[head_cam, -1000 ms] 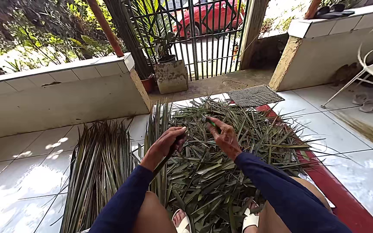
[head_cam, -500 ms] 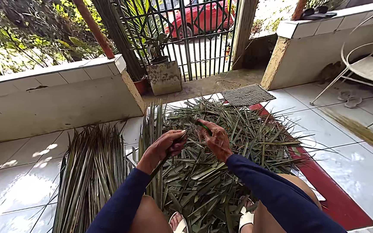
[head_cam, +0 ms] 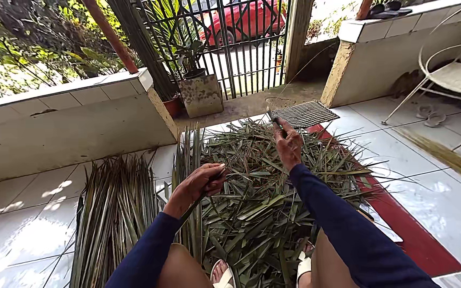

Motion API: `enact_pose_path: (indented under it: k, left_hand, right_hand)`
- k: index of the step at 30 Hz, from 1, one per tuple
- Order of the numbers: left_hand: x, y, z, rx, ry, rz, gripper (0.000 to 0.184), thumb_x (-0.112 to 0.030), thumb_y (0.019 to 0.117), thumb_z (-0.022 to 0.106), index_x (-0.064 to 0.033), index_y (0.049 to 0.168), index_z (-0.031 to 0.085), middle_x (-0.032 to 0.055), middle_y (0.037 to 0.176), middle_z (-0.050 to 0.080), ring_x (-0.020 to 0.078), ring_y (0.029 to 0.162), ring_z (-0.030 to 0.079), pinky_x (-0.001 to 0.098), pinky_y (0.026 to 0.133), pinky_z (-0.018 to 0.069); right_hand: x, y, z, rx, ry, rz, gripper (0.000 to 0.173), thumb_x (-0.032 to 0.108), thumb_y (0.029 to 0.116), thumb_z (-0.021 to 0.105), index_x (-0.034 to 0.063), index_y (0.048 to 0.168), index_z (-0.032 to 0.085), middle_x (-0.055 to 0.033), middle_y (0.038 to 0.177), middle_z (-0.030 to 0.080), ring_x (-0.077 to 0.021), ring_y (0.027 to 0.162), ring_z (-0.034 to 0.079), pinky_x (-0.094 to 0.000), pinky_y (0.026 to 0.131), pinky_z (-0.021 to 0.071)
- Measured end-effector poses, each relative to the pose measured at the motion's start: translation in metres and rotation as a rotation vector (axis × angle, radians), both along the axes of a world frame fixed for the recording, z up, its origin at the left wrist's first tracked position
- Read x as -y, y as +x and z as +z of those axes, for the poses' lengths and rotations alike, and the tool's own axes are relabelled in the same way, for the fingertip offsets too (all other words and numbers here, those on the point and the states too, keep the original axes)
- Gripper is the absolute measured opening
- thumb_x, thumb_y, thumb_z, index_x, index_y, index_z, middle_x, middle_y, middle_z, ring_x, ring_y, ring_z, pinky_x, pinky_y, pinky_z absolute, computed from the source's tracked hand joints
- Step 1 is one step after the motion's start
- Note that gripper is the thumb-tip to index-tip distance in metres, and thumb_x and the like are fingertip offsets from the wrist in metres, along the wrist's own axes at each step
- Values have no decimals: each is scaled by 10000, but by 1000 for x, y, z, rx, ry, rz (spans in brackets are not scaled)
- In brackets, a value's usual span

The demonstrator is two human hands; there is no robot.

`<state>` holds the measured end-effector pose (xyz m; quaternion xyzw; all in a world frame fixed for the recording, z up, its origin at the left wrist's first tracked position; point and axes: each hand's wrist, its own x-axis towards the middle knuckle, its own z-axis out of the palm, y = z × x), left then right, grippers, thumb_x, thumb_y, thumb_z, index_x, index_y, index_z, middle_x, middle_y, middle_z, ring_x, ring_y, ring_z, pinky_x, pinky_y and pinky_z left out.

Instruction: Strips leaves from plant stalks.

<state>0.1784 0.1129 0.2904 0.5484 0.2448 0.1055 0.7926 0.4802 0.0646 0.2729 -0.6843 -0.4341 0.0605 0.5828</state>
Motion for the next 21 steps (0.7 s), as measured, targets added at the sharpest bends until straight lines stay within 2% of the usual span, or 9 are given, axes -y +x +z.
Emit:
enact_pose_path:
  k: [3,4,6,7,9,12,16,21]
  left_hand:
    - [0,-1,-1,-56,149,149,377,-305,1122,375,-76,911,588,-24,602,431,67,413,397,201,385,391]
    - [1,0,-1,-84,210,216,369,-308,1122,395,-64,936,599,-10,609,453,74,415,413,206,383,403]
    - [2,5,1,-152,352,326,358,-312,1121,425,-43,984,619,16,617,500,86,415,445,211,377,412]
    - [2,7,1,-189,421,356,355,-313,1120,433,-38,1008,628,25,623,518,91,418,458,210,377,415]
    - [3,12,2,-259,556,374,361,-326,1121,437,-48,1002,635,40,625,541,105,430,480,216,388,415]
    - [5,21,3,-306,728,355,373,-328,1122,429,-61,953,628,47,615,552,122,440,500,237,404,426]
    - [10,28,6,-336,843,334,387,-337,1121,425,-77,920,630,42,639,567,130,475,526,255,435,448]
    - [10,28,5,-334,877,333,387,-340,1121,424,-82,911,621,40,623,564,129,463,524,253,428,445]
  right_hand:
    - [7,9,6,-22,7,2,396,430,1077,502,242,1392,653,-95,1040,724,-249,820,654,-508,785,524]
    - [14,1,8,-1,-12,58,389,414,1076,510,235,1390,656,-97,1027,726,-248,799,653,-508,768,527]
    - [27,-24,8,55,-65,227,352,360,1071,538,218,1364,672,-90,921,706,-229,683,621,-484,653,531]
    - [32,-38,7,70,-104,305,338,344,1064,557,233,1358,681,-70,930,714,-212,689,628,-471,656,538]
    - [38,-59,2,97,-181,414,332,360,1054,566,280,1354,685,-16,1044,743,-172,800,674,-461,750,559]
    - [39,-72,-6,133,-233,463,345,422,1054,544,332,1358,680,20,1123,745,-157,919,696,-474,832,559]
    - [38,-75,-8,155,-253,461,352,436,1056,533,323,1352,686,16,1129,748,-163,973,702,-478,870,556]
    - [40,-74,-5,217,-251,405,354,452,1054,531,337,1349,690,34,1167,743,-163,1021,701,-489,886,553]
